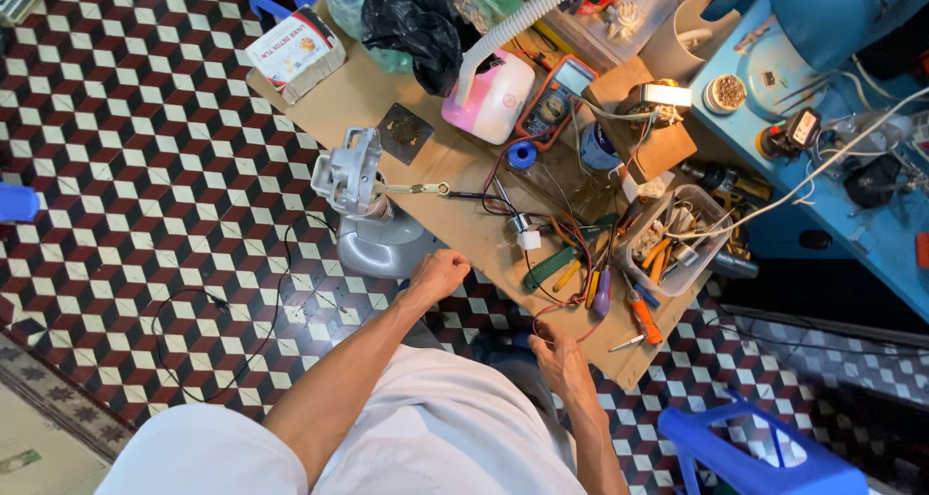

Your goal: The person works at a cluttered workbench, handling small electrical components and wires. They use pliers and a screwdriver to strip and adjust wires, then wipe a component with a tissue. The person also applies a liquid from a small bottle to a component and continues to manipulate the parts with their hands.

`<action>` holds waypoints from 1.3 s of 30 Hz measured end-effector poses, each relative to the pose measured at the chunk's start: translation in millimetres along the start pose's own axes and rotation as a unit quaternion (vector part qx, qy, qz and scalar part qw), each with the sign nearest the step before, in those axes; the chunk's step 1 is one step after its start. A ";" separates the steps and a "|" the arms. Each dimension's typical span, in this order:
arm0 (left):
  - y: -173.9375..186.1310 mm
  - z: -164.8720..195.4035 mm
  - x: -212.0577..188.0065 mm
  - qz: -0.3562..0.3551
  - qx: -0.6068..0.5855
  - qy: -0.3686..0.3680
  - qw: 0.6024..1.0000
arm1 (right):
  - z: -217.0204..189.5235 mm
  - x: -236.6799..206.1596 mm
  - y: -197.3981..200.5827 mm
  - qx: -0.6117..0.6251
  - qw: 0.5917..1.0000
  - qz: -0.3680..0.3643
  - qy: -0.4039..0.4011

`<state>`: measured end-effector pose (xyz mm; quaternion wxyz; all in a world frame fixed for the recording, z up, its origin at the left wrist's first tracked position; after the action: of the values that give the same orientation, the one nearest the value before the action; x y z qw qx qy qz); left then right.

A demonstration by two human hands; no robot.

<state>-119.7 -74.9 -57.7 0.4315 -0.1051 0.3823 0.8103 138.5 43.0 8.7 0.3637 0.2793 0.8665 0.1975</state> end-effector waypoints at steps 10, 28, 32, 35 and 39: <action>-57.8 18.4 7.3 -0.091 0.064 -0.044 0.993 | 20.8 -47.8 3.7 -0.014 0.986 0.040 -0.159; -187.8 109.9 57.3 -0.036 0.324 -0.151 0.933 | 86.6 5.2 54.1 -0.007 0.985 0.043 -0.170; -189.7 100.2 61.5 -0.058 0.317 -0.149 0.935 | 97.0 29.2 57.0 0.072 0.978 0.035 -0.191; -176.8 89.8 56.1 -0.101 0.305 -0.115 0.940 | 94.1 52.3 51.2 0.205 0.959 0.017 -0.194; -143.8 98.2 47.1 -0.089 0.232 -0.128 0.960 | 77.2 76.1 43.5 0.330 0.924 -0.006 -0.195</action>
<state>-20.4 72.2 -90.0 0.5594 0.0685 0.4905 0.6646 166.3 134.8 -57.9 0.4138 0.4110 0.7964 -0.1600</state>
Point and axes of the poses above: each hand's wrist, its own x-axis towards the middle knuckle, its own y-axis out of the back of the hand, z = x × y, the point moved 5 cm from there along x, towards the middle knuckle, and after that the axes turned 3 degrees about x, right-handed, at the moved point
